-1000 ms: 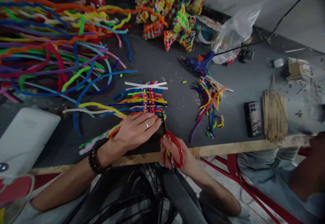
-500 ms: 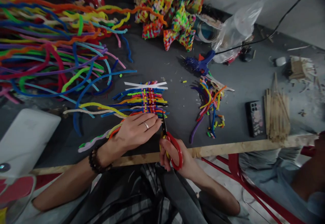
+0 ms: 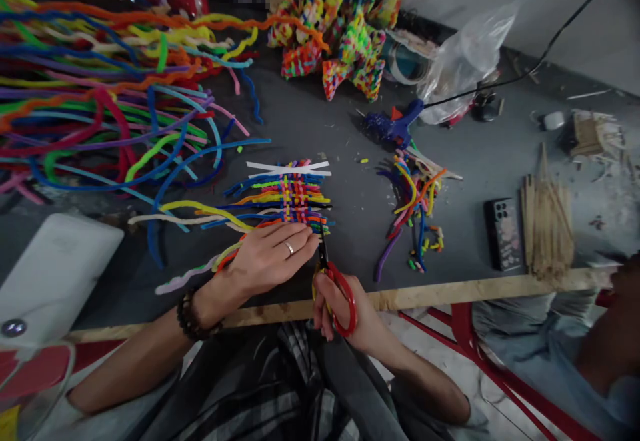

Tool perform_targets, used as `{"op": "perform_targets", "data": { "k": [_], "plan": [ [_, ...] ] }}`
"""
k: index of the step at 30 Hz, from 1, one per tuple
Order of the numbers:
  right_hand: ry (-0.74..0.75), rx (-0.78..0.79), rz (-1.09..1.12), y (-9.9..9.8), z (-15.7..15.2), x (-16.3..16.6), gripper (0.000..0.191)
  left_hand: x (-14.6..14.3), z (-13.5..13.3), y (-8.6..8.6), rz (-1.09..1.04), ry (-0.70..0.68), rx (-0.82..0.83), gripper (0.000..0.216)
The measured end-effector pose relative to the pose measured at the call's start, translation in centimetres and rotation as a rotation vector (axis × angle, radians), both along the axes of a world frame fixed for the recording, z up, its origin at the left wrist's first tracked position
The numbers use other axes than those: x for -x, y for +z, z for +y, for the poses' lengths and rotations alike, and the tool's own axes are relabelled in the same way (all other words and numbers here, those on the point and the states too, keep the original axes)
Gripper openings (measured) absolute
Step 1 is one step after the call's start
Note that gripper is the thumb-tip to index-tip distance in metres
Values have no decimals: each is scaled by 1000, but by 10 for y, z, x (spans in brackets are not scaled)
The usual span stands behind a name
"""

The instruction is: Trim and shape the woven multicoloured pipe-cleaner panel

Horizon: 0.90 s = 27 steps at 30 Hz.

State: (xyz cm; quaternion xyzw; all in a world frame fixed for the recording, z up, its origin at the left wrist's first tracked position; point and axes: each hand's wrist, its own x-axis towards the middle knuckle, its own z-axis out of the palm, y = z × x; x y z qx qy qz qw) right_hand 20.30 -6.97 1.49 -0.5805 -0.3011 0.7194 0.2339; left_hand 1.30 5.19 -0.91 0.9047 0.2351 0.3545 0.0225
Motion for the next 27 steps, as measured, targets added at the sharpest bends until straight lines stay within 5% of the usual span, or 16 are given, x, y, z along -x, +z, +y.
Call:
{"op": "perform_targets", "data": {
  "k": [9, 17, 27],
  "plan": [
    [-23, 71, 78, 8, 8, -4, 58, -2, 1, 2, 79, 17, 64, 13],
    [-111, 111, 178, 12, 13, -4, 55, -3, 3, 2, 103, 7, -43, 11],
    [-112, 44, 139, 15, 21, 0, 49, 4, 2, -5, 17, -8, 112, 14]
  ]
}}
